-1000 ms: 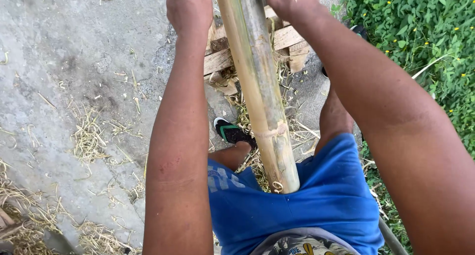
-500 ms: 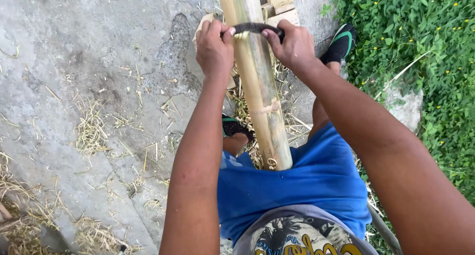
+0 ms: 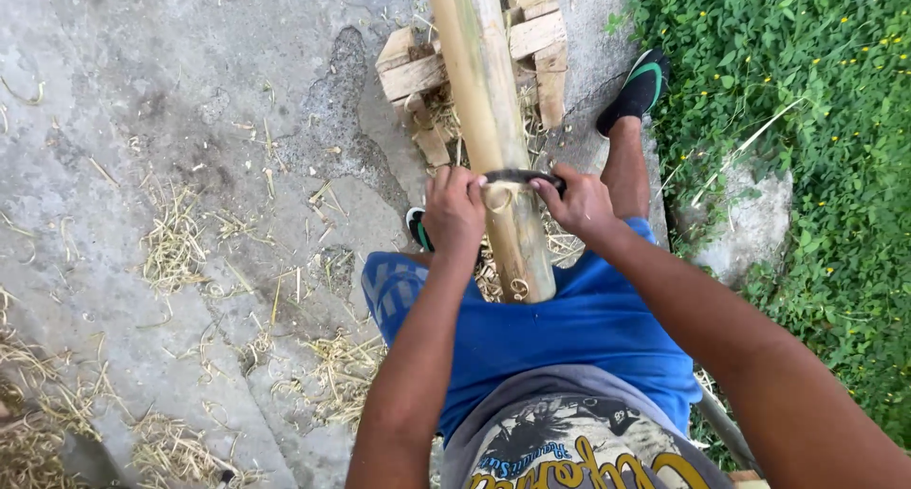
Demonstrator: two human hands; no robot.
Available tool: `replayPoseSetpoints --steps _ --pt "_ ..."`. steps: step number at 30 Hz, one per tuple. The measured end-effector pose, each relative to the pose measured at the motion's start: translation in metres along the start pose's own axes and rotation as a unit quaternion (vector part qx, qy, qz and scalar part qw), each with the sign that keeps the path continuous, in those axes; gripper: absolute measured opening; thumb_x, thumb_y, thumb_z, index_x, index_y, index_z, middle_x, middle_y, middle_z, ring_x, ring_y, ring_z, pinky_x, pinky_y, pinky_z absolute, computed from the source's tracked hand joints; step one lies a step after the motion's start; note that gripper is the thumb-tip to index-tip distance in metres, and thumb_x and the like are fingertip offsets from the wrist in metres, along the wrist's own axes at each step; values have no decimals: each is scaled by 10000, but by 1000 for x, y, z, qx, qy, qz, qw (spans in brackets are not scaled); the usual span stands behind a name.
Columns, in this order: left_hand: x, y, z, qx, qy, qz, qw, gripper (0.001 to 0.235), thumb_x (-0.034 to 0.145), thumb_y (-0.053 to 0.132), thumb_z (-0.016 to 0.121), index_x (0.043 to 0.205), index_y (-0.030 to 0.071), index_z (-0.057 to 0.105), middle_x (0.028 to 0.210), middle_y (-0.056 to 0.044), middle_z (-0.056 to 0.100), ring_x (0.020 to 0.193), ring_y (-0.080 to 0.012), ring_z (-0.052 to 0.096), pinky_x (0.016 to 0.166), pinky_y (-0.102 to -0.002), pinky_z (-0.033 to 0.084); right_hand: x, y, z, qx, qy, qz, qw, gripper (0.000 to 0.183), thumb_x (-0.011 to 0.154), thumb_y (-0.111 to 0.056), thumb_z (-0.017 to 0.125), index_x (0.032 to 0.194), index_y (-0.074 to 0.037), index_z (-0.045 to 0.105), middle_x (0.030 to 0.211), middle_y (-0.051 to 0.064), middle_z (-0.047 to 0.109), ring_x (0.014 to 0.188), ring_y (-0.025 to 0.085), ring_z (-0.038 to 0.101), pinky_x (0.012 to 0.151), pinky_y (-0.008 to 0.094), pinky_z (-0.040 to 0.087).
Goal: Scraping the outer surface of a bamboo stalk using a curved blade.
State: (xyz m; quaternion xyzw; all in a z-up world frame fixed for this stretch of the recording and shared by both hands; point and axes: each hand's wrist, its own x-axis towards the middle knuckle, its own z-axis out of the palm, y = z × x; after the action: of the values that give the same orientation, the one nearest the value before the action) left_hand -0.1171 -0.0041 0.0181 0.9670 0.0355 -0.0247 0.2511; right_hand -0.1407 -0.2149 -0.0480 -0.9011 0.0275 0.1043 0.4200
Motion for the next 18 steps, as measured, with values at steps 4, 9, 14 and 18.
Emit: replayPoseSetpoints --steps 4,9,14,18 --pt "-26 -11 9 4 -87 -75 993 107 913 189 723 875 124 648 970 -57 641 964 -296 640 764 -467 540 -21 20 0 4 -88 33 996 465 944 -527 668 944 -66 730 614 175 634 600 396 664 577 511 506" --pt "9 2 6 -12 -72 -78 994 119 886 198 743 883 117 656 955 -77 642 930 -324 636 742 -480 527 31 3 -21 -71 -162 107 978 500 949 -565 648 963 -74 737 600 194 642 592 390 673 609 523 496" --pt "131 -9 28 36 -47 -51 997 113 927 216 719 915 140 636 977 -11 638 878 -204 626 636 -351 540 137 -10 -24 -6 -36 7 999 471 973 -533 669 937 -66 724 590 121 612 535 280 619 537 446 470" --pt "221 -8 32 60 -5 -37 997 140 902 219 737 881 142 621 944 -16 615 865 -200 612 610 -357 539 222 -17 -23 -7 -48 25 998 494 1019 -549 662 900 -72 713 578 59 587 508 228 551 498 462 431"
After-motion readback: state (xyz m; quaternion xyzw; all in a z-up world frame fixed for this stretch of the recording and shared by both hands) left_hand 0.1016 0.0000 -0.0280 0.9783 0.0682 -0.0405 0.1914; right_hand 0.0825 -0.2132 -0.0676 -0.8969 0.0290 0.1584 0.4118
